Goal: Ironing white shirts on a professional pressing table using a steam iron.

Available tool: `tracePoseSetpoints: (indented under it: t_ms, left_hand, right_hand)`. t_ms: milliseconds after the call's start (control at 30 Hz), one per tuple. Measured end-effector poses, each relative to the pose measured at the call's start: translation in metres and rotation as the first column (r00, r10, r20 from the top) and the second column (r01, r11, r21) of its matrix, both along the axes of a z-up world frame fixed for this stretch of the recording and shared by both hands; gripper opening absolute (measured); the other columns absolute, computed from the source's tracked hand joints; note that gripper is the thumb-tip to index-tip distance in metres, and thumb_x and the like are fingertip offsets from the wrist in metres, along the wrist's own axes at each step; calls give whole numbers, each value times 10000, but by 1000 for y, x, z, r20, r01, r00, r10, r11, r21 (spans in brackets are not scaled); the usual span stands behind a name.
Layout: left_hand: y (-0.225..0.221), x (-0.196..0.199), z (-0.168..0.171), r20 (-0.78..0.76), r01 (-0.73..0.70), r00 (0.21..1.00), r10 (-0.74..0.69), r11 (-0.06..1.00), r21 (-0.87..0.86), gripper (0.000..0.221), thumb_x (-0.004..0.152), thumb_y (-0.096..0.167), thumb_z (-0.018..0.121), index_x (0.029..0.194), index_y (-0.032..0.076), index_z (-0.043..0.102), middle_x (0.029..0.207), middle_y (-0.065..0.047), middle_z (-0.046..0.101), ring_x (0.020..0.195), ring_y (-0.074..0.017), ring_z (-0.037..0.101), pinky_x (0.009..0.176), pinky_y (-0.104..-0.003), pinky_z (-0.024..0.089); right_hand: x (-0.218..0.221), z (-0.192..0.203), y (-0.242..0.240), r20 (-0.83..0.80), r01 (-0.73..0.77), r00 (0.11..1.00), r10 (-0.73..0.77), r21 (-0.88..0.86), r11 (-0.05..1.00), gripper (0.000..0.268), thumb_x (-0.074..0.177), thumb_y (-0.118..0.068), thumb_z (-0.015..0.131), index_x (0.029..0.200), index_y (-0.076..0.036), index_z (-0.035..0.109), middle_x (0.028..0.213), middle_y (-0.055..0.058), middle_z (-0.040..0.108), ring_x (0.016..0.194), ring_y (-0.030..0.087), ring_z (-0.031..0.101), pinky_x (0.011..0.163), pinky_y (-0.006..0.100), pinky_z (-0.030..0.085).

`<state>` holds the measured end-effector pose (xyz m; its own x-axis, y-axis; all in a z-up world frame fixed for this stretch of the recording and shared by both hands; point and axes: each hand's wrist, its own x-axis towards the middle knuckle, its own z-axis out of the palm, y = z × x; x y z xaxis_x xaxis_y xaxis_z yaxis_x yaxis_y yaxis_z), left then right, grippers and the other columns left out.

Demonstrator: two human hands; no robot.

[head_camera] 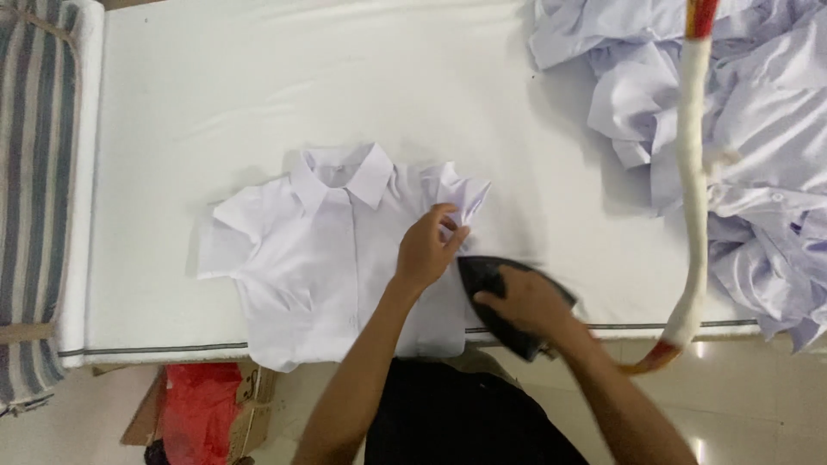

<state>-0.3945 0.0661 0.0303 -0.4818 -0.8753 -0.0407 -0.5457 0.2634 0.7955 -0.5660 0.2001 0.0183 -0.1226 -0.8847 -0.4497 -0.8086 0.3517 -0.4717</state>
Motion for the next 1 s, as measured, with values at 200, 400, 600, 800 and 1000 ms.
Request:
tracePoseSetpoints:
  t_ms: [200, 400, 600, 800, 1000]
  left_hand:
    - [-29, 135, -26, -122, -392, 910, 397, 918, 64, 394, 1012, 317, 653, 1314, 71, 598, 1090, -203, 699, 901, -351, 717, 784, -413, 565]
    - [-135, 252, -37, 255, -369, 816, 519, 807, -462, 364, 1039, 316, 601, 1330, 104, 654, 1188, -127, 690, 1099, -322, 694, 987, -465, 506]
    - [-213, 286, -132, 624, -203, 728, 283, 959, -199, 351, 997, 557, 565, 1223, 306, 659, 1180, 84, 726, 1171, -147, 677, 1105, -479, 363]
    - [-307, 285, -114, 433, -141, 781, 449, 803, -579, 330, 1060, 557, 537, 1157, 266, 659, 1079, 33, 743, 919, -220, 741, 837, -474, 545]
    - [-402, 233, -25, 273, -240, 769, 578, 657, -715, 141, 963, 249, 718, 1086, 213, 658, 1002, -22, 529, 895, -234, 531, 835, -447, 361]
  right_hand:
    - [-62, 62, -59, -116, 83, 991, -72, 93, 992, 691, 834, -658, 660, 1169, -57, 719, 1069, 228, 781, 1073, 445, 729, 903, 555, 565]
    - [-65, 47, -137, -671, -231, 668, -321, -598, 768, 650, 754, -380, 938, 1326, -143, 739, 1229, 80, 664, 1133, 306, 676, 918, 412, 556]
    - [18, -69, -230, -334, -7, 943, 15, 28, 1000, 503, 963, -633, 567, 1301, -263, 617, 1211, 30, 730, 1142, 284, 704, 982, 514, 535]
    - [-60, -69, -328, -446, 23, 890, -97, -169, 985, 241, 1035, -432, 598, 1084, -226, 712, 865, 62, 711, 873, 361, 732, 739, 541, 547]
    - [-52, 11, -429, -301, -172, 949, -97, -748, 641, 156, 972, -54, 718, 1126, -64, 694, 994, 109, 654, 856, 277, 669, 702, 456, 531]
